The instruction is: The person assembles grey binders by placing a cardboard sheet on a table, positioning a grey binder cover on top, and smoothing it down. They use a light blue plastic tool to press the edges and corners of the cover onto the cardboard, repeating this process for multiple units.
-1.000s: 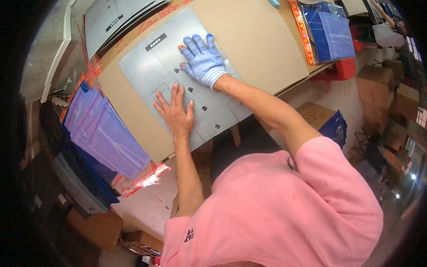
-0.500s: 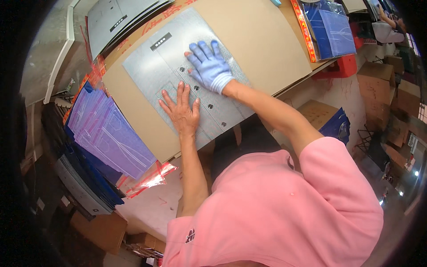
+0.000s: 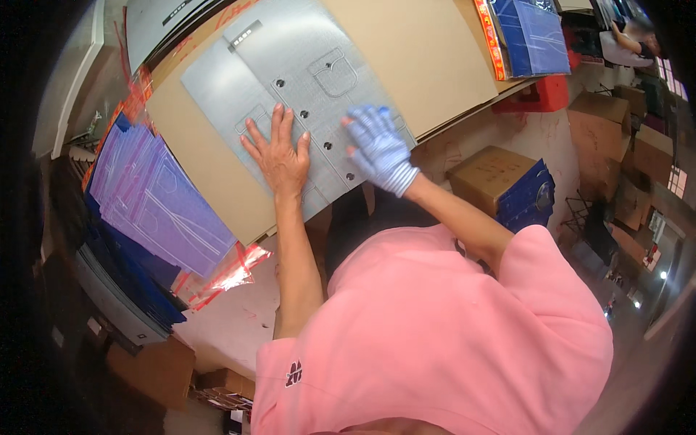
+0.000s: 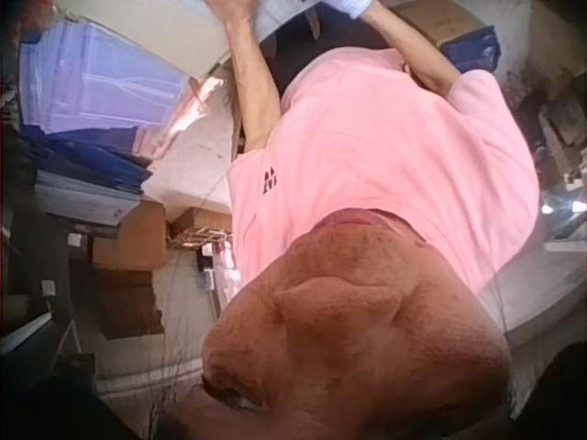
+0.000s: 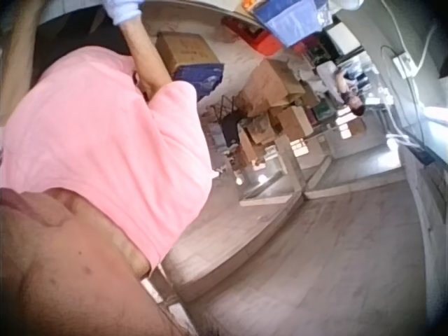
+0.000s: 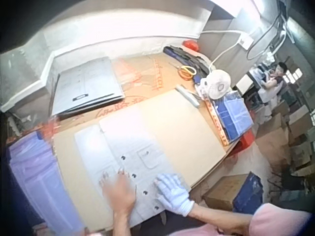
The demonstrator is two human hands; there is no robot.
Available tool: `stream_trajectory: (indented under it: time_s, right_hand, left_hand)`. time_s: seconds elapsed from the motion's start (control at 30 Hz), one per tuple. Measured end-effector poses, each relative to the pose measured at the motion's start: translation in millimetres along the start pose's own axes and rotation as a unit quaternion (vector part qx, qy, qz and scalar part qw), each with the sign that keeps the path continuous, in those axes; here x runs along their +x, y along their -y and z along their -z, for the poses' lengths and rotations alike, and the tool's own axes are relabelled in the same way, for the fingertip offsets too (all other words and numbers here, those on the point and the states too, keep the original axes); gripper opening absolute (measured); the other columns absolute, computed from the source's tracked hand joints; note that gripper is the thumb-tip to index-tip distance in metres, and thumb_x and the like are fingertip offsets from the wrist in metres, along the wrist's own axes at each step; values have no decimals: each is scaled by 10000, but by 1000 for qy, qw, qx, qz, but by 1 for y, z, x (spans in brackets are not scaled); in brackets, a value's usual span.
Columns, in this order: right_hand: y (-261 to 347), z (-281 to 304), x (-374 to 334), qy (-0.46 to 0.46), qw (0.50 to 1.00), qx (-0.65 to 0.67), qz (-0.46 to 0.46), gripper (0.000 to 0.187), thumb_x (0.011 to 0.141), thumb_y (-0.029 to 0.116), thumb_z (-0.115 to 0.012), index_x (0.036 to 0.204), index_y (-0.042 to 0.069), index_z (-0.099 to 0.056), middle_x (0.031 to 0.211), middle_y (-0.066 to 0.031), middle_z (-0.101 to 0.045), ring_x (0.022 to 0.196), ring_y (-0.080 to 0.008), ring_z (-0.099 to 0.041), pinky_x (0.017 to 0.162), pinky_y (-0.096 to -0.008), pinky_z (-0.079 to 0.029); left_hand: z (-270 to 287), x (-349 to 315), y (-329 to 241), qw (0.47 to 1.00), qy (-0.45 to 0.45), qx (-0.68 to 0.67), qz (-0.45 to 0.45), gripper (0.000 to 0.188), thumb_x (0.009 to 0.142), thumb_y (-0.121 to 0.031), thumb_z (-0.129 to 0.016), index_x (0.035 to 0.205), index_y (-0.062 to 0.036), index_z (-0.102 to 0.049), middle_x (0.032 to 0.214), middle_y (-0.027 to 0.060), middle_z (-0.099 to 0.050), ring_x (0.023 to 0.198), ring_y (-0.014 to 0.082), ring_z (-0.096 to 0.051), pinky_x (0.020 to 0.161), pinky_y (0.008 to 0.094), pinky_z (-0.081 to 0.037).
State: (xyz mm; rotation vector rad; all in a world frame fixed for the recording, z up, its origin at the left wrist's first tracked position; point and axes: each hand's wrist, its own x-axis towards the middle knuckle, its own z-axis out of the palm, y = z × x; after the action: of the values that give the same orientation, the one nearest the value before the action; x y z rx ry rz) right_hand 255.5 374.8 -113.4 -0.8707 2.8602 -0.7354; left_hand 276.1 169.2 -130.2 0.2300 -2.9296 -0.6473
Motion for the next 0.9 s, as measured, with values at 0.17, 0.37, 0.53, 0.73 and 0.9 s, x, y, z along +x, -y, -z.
stream_trajectory:
  time_s: [0.17, 0.37, 0.53, 0.73, 0.9]
  right_hand:
    - [-24, 9, 13, -67, 996, 46, -28, 513, 843, 194, -592, 1319, 57, -460, 1351, -171, -442, 1261, -354, -403, 1066, -449, -287]
    - [-52, 19, 20, -108, 889, 400, -193, 401, 956, 197, -489, 1305, -1, -486, 1274, -143, -552, 1188, -209, -509, 1019, -290, -371]
    - [-97, 24, 10, -74, 962, 244, -97, 352, 957, 174, -466, 1259, 2, -522, 1186, -111, -601, 1072, -183, -570, 911, -296, -449]
    - [-114, 16, 14, -82, 984, 145, -60, 297, 889, 152, -543, 1154, 22, -577, 1045, -115, -636, 942, -246, -612, 796, -323, -489]
    - [-134, 10, 5, -43, 997, 64, -29, 301, 857, 156, -570, 1130, 29, -588, 1011, -141, -636, 913, -300, -611, 776, -341, -495]
  left_hand:
    - [-2, -4, 9, 998, -32, -53, -13, 525, 864, -387, -543, 1335, -163, -478, 1427, 7, -414, 1360, 403, -220, 1111, 564, -65]
    - [-9, -5, 15, 984, -94, -153, 8, 543, 942, -453, -385, 1368, -119, -428, 1397, 67, -440, 1345, 389, -256, 1118, 538, -81]
    - [-8, -6, 13, 991, -76, -104, 20, 549, 948, -452, -371, 1366, -103, -438, 1356, 90, -486, 1347, 372, -259, 1128, 513, -71]
    - [-5, -4, 14, 993, -70, -99, 11, 481, 946, -352, -419, 1350, -93, -454, 1360, 89, -481, 1339, 381, -272, 1125, 517, -81]
    - [-1, -2, 12, 993, -59, -98, 11, 482, 922, -309, -441, 1343, -76, -445, 1371, 65, -472, 1336, 394, -274, 1117, 542, -98]
